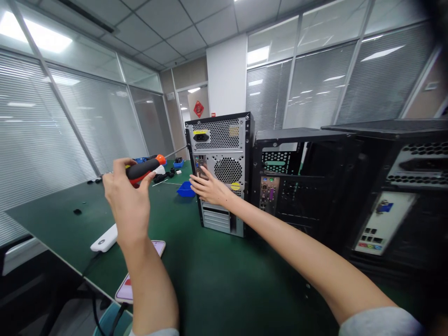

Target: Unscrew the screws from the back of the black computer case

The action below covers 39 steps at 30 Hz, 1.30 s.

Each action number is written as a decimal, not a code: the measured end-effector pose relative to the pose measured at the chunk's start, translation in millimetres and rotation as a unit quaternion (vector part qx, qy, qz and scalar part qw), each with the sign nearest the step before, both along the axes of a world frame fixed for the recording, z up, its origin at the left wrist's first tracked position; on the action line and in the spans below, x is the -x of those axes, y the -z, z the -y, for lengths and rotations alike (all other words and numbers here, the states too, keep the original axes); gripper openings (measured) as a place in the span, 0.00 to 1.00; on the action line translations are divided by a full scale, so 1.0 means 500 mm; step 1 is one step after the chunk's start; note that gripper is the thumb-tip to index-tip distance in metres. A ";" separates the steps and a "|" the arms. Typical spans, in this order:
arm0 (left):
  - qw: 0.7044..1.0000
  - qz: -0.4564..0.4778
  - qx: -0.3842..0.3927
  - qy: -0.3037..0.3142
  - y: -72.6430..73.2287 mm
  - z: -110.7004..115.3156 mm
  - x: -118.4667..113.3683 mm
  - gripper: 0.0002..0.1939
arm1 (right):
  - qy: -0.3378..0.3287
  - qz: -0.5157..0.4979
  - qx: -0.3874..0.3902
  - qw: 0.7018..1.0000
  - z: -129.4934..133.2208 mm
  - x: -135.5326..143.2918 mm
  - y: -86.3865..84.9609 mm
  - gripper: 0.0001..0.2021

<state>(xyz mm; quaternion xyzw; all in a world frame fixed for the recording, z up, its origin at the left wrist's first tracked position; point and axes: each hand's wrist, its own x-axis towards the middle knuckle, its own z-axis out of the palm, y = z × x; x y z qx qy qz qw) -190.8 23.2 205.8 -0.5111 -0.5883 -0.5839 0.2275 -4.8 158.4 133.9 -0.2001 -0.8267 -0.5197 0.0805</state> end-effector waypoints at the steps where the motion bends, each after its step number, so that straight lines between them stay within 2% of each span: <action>1: 1.000 -0.005 -0.015 0.004 0.000 0.001 -0.004 0.17 | 0.003 0.004 0.001 1.000 0.000 0.000 -0.001 0.22; 4: 0.998 -0.028 -0.060 0.013 -0.003 0.006 -0.020 0.16 | 0.014 0.011 0.007 1.000 0.001 0.001 -0.004 0.22; 7: 0.996 -0.049 -0.070 0.011 -0.008 0.012 -0.034 0.14 | 0.018 0.015 0.015 1.000 0.001 0.000 -0.006 0.22; 13: 0.996 -0.075 -0.042 0.023 -0.011 0.020 -0.040 0.16 | 0.006 0.008 -0.003 1.000 0.000 -0.002 -0.005 0.21; 18: 0.995 -0.096 -0.022 0.003 -0.018 0.021 -0.037 0.18 | -0.007 0.006 -0.022 1.000 -0.005 -0.004 -0.003 0.21; 21: 0.993 -0.121 -0.013 -0.003 -0.036 0.023 -0.032 0.15 | -0.012 0.003 -0.031 0.999 -0.007 -0.005 -0.002 0.21; 25: 0.984 -0.180 0.010 -0.006 -0.078 0.028 -0.018 0.17 | -0.017 -0.001 -0.028 0.999 -0.006 -0.005 -0.003 0.21; 29: 0.972 -0.229 0.039 -0.041 -0.113 0.036 -0.006 0.14 | -0.020 -0.004 -0.014 1.000 -0.005 -0.005 -0.003 0.21; 34: 0.965 -0.248 0.069 -0.053 -0.127 0.039 0.002 0.14 | -0.028 -0.017 0.010 0.999 -0.006 -0.004 0.001 0.20; 39: 0.968 -0.230 0.086 -0.040 -0.133 0.035 0.010 0.15 | -0.039 -0.027 0.028 0.998 -0.003 -0.003 0.003 0.19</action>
